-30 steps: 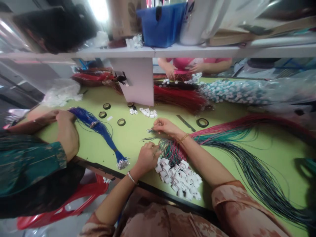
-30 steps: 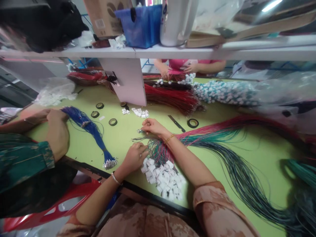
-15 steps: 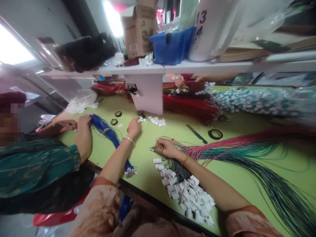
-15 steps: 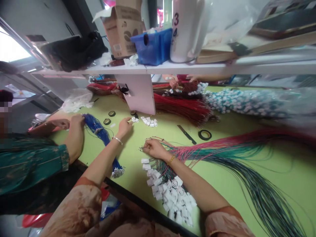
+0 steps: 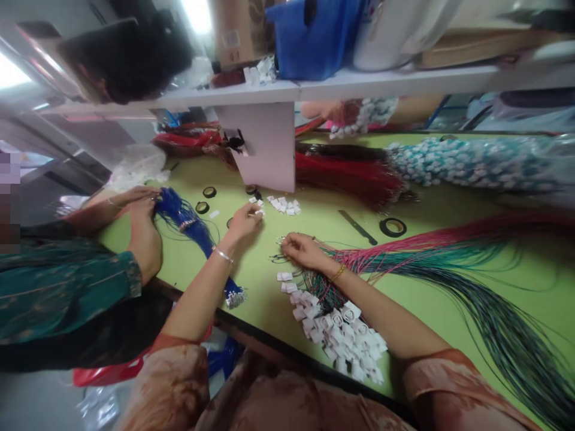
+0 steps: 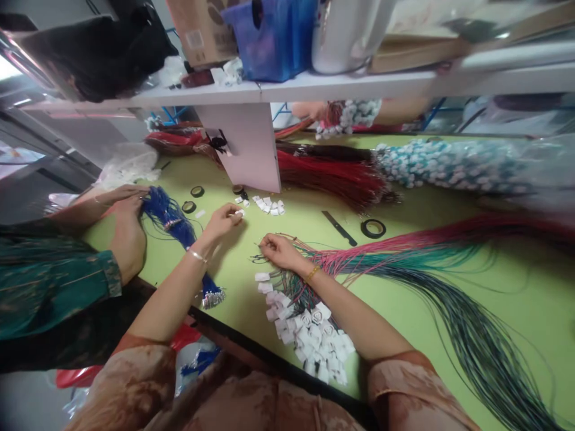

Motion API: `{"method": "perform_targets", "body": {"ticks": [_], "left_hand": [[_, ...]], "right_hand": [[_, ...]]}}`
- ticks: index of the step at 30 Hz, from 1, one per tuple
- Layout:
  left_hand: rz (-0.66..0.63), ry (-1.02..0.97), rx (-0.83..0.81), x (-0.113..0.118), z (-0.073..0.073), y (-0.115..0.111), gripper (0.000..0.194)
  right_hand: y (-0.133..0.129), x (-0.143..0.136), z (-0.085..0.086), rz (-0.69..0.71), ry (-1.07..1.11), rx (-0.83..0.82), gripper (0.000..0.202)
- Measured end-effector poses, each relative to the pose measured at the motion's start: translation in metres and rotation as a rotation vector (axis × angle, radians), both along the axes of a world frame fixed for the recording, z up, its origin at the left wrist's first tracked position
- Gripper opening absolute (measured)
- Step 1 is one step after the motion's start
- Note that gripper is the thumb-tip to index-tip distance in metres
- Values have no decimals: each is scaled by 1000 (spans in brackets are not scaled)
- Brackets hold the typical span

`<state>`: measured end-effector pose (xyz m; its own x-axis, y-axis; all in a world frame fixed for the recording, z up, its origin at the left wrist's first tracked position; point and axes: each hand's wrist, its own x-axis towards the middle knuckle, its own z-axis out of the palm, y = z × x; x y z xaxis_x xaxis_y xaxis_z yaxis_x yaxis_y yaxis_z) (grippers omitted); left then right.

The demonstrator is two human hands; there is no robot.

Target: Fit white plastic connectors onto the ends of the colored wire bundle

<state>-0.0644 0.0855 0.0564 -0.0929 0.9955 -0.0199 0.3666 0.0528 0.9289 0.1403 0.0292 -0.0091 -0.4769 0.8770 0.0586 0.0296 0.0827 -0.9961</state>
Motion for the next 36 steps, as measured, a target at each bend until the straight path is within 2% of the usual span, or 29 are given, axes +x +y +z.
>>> {"method": "perform_targets", "body": {"ticks": [2,5,8,11,21,26,30,33,36], "left_hand": [[19,-329,6,11,4,-25,16],[112,-666,-44,30,-6,-58,17],[208,-896,-143,44,-24,-76,11],[216,-1015,-218,48,-37,-79,6],[88,-1000,-253,43,-47,-80,5],[85,-920,-207,45,-52,-82,7],[120,-826,-155,49,-55,-86,14],[124,-801,-152,52,-56,-88,18],[161,-813,-142,53,-56,-88,21]], "right_hand": [[0,1,5,-43,7,23,24],[0,2,10,-77,24,40,25],[0,1,10,-127,24,49,22],[-1,0,10,-183,19,65,20],[-7,1,13,-248,-137,320,9],[-9,3,13,-234,-336,641,6],[-9,1,8,-189,-482,867,11],[-9,0,5,-164,-491,880,14],[-9,-2,5,-180,-458,762,10]]}}
